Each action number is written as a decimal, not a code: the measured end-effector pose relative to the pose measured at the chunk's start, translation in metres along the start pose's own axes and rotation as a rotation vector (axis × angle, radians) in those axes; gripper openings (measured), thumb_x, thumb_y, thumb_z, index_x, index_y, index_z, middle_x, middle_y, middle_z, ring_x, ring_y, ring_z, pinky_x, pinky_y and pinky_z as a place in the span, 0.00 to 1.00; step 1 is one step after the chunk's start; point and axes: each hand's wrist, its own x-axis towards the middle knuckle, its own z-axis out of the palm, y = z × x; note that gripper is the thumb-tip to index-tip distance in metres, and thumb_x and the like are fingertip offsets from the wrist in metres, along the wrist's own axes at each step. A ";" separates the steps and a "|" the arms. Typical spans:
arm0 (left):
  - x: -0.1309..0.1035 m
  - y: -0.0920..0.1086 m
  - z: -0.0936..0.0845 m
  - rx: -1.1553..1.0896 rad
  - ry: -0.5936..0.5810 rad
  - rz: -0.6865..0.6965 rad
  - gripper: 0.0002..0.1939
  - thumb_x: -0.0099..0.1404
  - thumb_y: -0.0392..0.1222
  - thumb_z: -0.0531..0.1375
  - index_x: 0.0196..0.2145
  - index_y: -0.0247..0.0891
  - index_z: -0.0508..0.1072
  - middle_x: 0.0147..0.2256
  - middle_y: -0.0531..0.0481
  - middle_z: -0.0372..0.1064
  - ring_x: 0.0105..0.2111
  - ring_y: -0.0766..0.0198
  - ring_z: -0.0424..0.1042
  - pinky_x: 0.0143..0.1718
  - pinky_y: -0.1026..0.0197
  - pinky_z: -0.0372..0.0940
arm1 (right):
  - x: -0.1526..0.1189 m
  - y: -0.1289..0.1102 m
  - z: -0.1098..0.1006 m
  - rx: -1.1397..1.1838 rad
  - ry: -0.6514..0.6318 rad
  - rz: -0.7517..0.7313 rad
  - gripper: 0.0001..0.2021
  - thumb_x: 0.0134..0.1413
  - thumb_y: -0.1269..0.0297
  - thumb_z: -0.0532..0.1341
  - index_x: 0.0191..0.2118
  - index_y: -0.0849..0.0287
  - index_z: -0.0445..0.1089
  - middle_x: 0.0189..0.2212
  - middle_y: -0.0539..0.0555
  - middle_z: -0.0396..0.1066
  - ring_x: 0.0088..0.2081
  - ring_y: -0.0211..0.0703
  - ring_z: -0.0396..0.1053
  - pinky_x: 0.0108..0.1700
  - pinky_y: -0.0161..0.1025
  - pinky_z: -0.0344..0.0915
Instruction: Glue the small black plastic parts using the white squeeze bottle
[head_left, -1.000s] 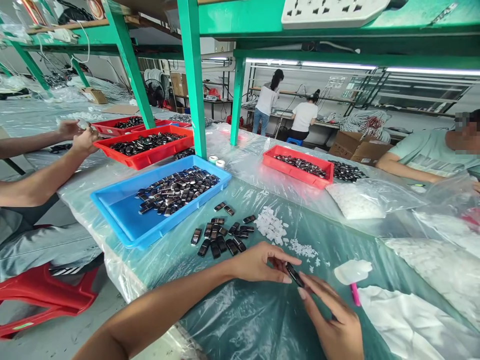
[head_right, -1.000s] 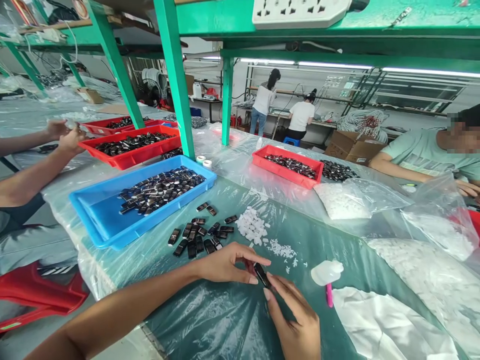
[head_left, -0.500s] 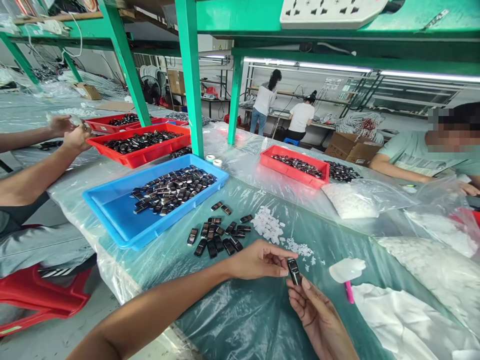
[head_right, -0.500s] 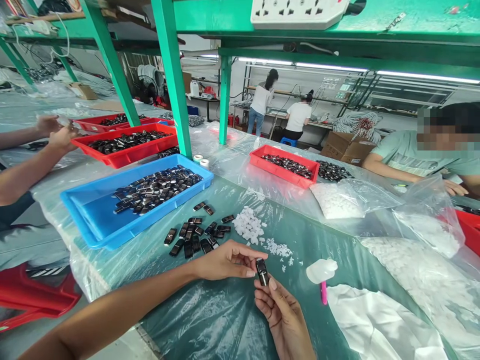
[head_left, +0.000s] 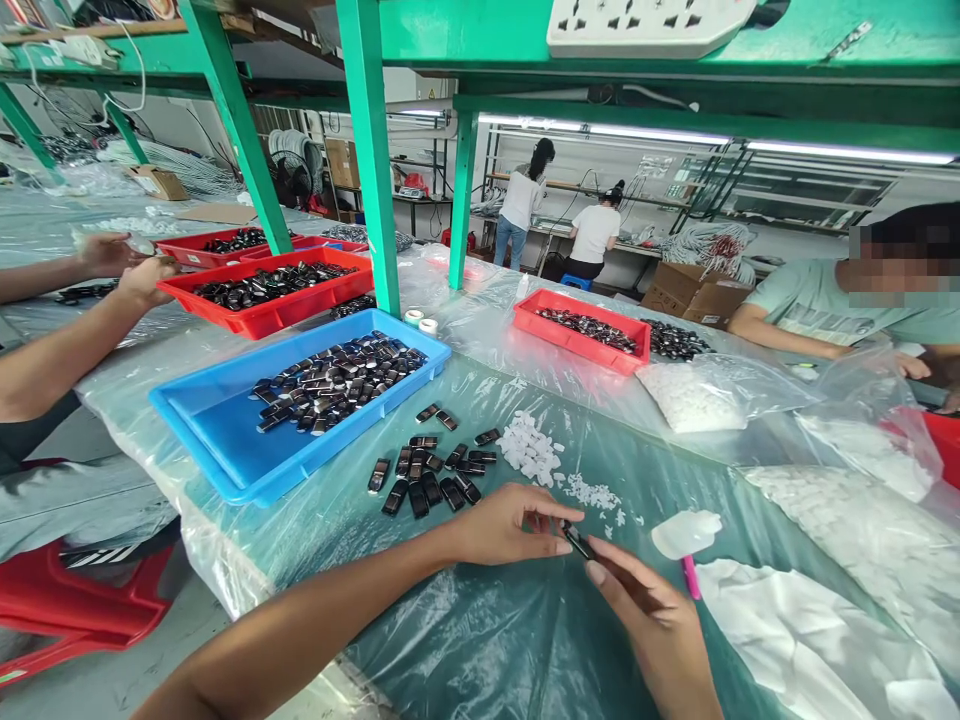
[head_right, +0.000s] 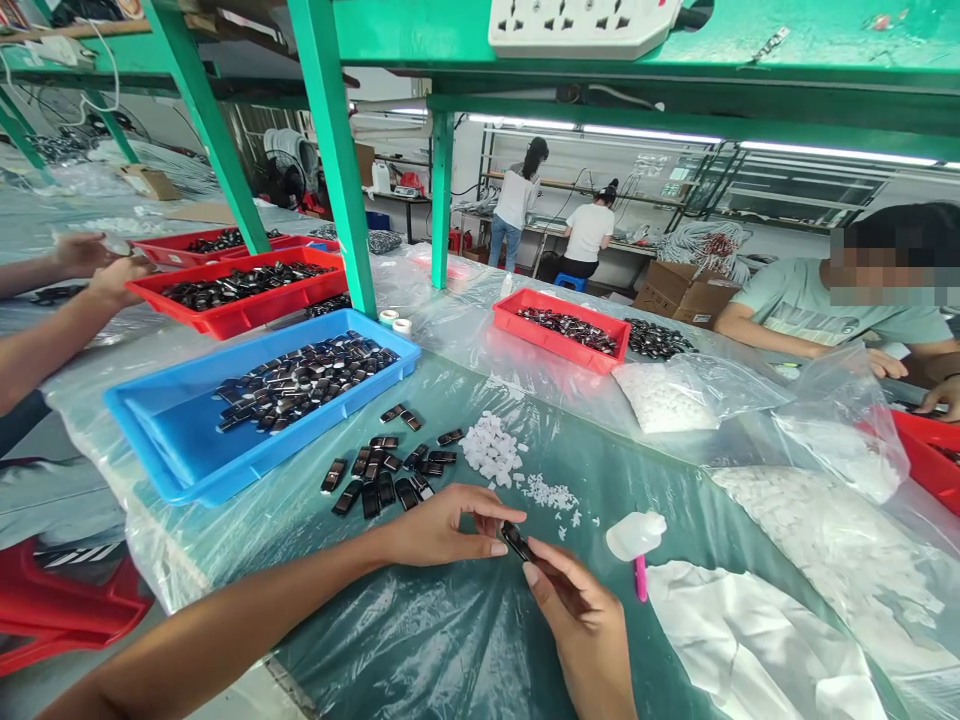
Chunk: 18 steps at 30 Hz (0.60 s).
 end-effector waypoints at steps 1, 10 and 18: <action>0.000 -0.001 0.001 0.055 -0.002 -0.002 0.20 0.60 0.44 0.59 0.50 0.39 0.70 0.39 0.44 0.70 0.37 0.61 0.69 0.37 0.64 0.63 | 0.001 0.001 -0.003 -0.140 0.004 -0.091 0.15 0.42 0.59 0.66 0.40 0.53 0.75 0.40 0.52 0.74 0.41 0.47 0.71 0.46 0.41 0.67; 0.002 -0.008 0.007 -0.009 -0.095 -0.059 0.18 0.59 0.45 0.60 0.45 0.36 0.73 0.36 0.45 0.73 0.31 0.63 0.70 0.29 0.67 0.62 | -0.002 0.001 -0.010 -0.554 -0.065 -0.453 0.15 0.52 0.63 0.59 0.47 0.47 0.70 0.45 0.50 0.71 0.45 0.45 0.69 0.45 0.39 0.67; 0.001 -0.012 0.012 -0.153 -0.143 -0.105 0.17 0.58 0.47 0.60 0.41 0.34 0.75 0.35 0.45 0.73 0.34 0.60 0.71 0.33 0.65 0.65 | -0.004 -0.005 -0.014 -0.439 0.258 -0.428 0.15 0.51 0.63 0.60 0.47 0.52 0.68 0.45 0.54 0.70 0.45 0.48 0.68 0.46 0.41 0.64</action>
